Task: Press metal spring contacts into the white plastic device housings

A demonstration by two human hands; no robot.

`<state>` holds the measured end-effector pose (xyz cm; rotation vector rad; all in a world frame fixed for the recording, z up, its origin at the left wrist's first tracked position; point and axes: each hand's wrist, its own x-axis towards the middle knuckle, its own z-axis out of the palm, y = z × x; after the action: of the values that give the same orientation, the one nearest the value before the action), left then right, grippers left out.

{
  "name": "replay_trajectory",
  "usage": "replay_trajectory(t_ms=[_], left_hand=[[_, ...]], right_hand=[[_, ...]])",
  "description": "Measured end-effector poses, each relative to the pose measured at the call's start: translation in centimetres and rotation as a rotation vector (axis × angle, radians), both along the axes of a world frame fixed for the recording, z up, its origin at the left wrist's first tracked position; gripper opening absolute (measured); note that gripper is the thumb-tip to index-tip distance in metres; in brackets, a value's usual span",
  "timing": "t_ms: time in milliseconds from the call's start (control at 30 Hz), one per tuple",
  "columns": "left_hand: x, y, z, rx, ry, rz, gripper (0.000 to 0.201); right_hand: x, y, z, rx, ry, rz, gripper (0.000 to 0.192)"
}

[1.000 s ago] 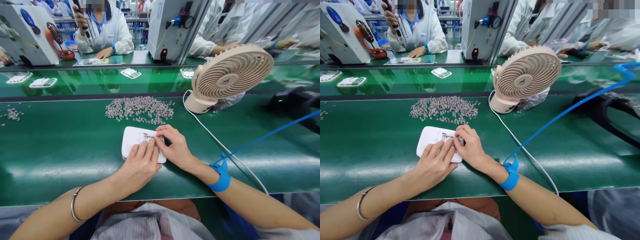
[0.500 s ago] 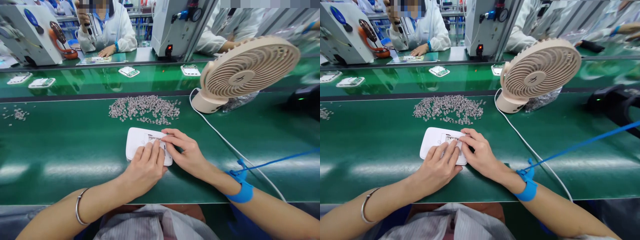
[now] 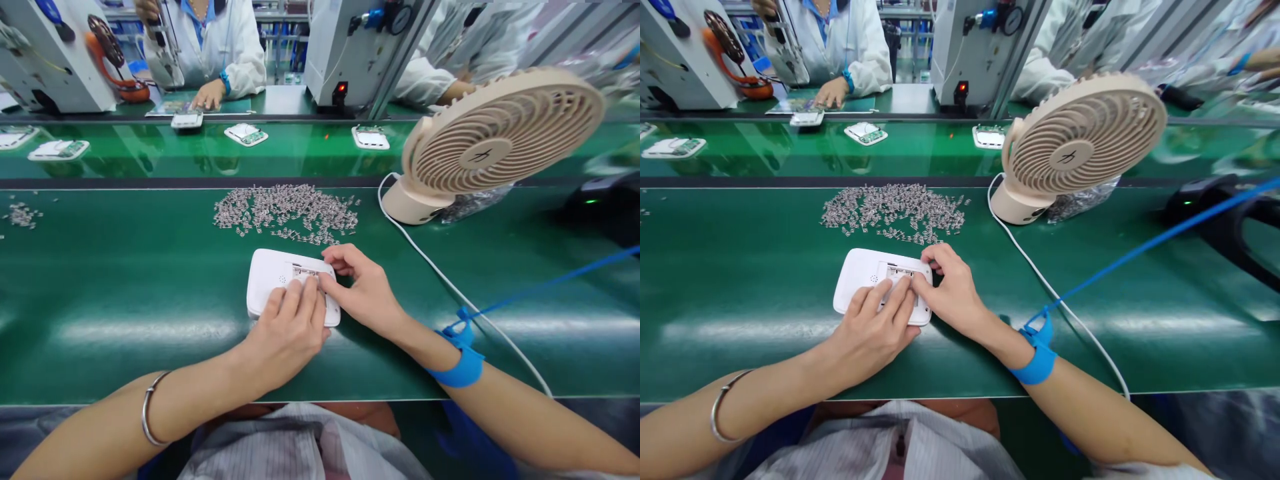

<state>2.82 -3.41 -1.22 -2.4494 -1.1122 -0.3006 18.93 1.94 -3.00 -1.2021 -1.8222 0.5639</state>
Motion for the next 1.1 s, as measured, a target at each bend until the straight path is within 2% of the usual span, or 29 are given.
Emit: replay_trajectory(t_ms=[100,233,300,367,533,600,667,733,767,933,967,1033,1100], left_hand=[[-0.1,-0.1,-0.1,0.013,-0.004,-0.007,0.039],[0.1,-0.2,0.1,0.033,-0.002,-0.015,0.036],[0.1,0.3,0.6,0.010,0.042,0.029,0.032],[-0.4,1.3,1.4,-0.071,0.105,0.169,0.027],[-5.0,5.2,4.2,-0.359,0.170,0.727,0.031],[-7.0,6.4,4.9,-0.327,0.106,0.910,0.032],[-8.0,7.0,5.2,-0.154,-0.012,0.982,0.043],[-7.7,6.9,5.0,-0.040,-0.095,0.926,0.056],[-7.0,6.5,4.7,-0.043,-0.097,0.859,0.060],[-2.9,3.5,1.7,-0.354,0.128,0.344,0.050],[-2.5,3.1,1.2,-0.409,0.150,0.275,0.050],[-2.1,2.5,0.6,-0.492,0.164,0.219,0.051],[-2.1,2.4,0.7,-0.542,0.160,0.229,0.054]], right_hand=[[-0.2,0.5,-0.2,-0.103,-0.005,-0.014,0.011],[-0.4,0.7,-0.1,-0.110,0.020,0.006,0.012],[-0.4,0.7,-0.1,-0.130,0.062,-0.019,0.017],[-0.3,0.9,-0.2,-0.144,0.089,-0.055,0.022],[0.3,1.7,-0.6,-0.089,0.067,-0.109,0.023],[0.7,2.1,-0.8,-0.047,0.051,-0.145,0.023],[1.2,2.6,-1.0,-0.017,0.028,-0.196,0.022],[1.7,3.4,-1.2,-0.003,0.013,-0.263,0.021],[2.0,3.8,-1.2,-0.003,0.010,-0.296,0.021],[3.1,5.3,-1.4,-0.052,-0.062,-0.397,0.015],[3.1,5.4,-1.4,-0.053,-0.082,-0.400,0.014],[2.9,5.4,-1.4,-0.042,-0.119,-0.382,0.011],[2.7,5.2,-1.3,-0.035,-0.165,-0.352,0.009]])
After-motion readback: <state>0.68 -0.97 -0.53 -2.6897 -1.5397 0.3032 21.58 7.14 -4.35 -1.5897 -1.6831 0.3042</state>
